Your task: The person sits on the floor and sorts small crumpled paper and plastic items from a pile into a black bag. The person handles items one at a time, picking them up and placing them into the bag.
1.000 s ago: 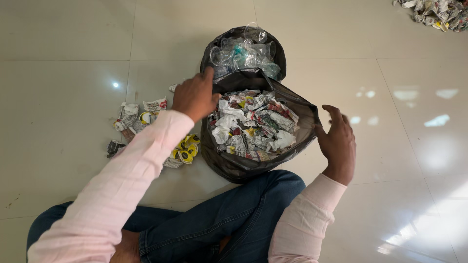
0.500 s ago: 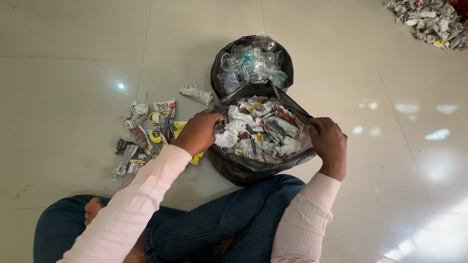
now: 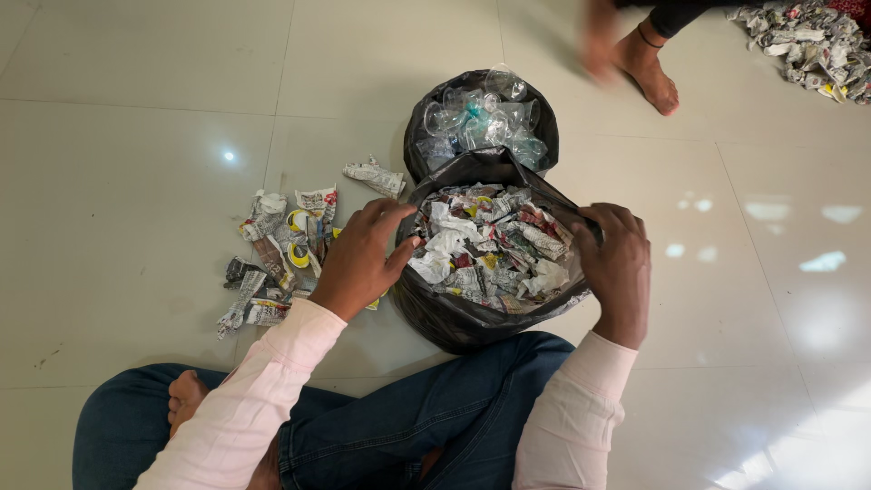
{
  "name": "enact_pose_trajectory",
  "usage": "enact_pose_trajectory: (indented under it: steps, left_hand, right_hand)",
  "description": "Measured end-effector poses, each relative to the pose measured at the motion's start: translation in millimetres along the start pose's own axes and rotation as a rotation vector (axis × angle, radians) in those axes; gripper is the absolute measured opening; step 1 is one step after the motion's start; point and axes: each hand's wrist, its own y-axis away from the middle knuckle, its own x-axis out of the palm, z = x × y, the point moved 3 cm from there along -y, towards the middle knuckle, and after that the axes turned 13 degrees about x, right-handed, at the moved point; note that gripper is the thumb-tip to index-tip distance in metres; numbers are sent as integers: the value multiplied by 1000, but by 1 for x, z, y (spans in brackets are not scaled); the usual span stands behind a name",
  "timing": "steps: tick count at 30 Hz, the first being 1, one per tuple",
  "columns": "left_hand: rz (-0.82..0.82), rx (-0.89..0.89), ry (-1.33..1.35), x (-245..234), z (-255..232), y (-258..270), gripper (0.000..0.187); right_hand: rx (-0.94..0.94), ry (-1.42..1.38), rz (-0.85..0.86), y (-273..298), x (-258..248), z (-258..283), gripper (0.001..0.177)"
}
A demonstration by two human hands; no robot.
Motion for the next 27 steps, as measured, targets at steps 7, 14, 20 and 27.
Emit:
enact_pose_trajectory:
  steps: [7,14,20,27]
  left_hand:
    - [119,63,-225,24,11,-23,43]
    - [308,211,-308,82,42,-85,39]
    - [499,216,-271,107,58,-102,11]
    - [70,311,-56,53,40,-75,35]
  right_hand:
    - [-47,199,47,0,45,18,29]
    - [34,227,-1,-12,56,-13,42]
    - [94,187,19,-20,51,-36,38]
    - [24,85,-43,-15,36,-27,32]
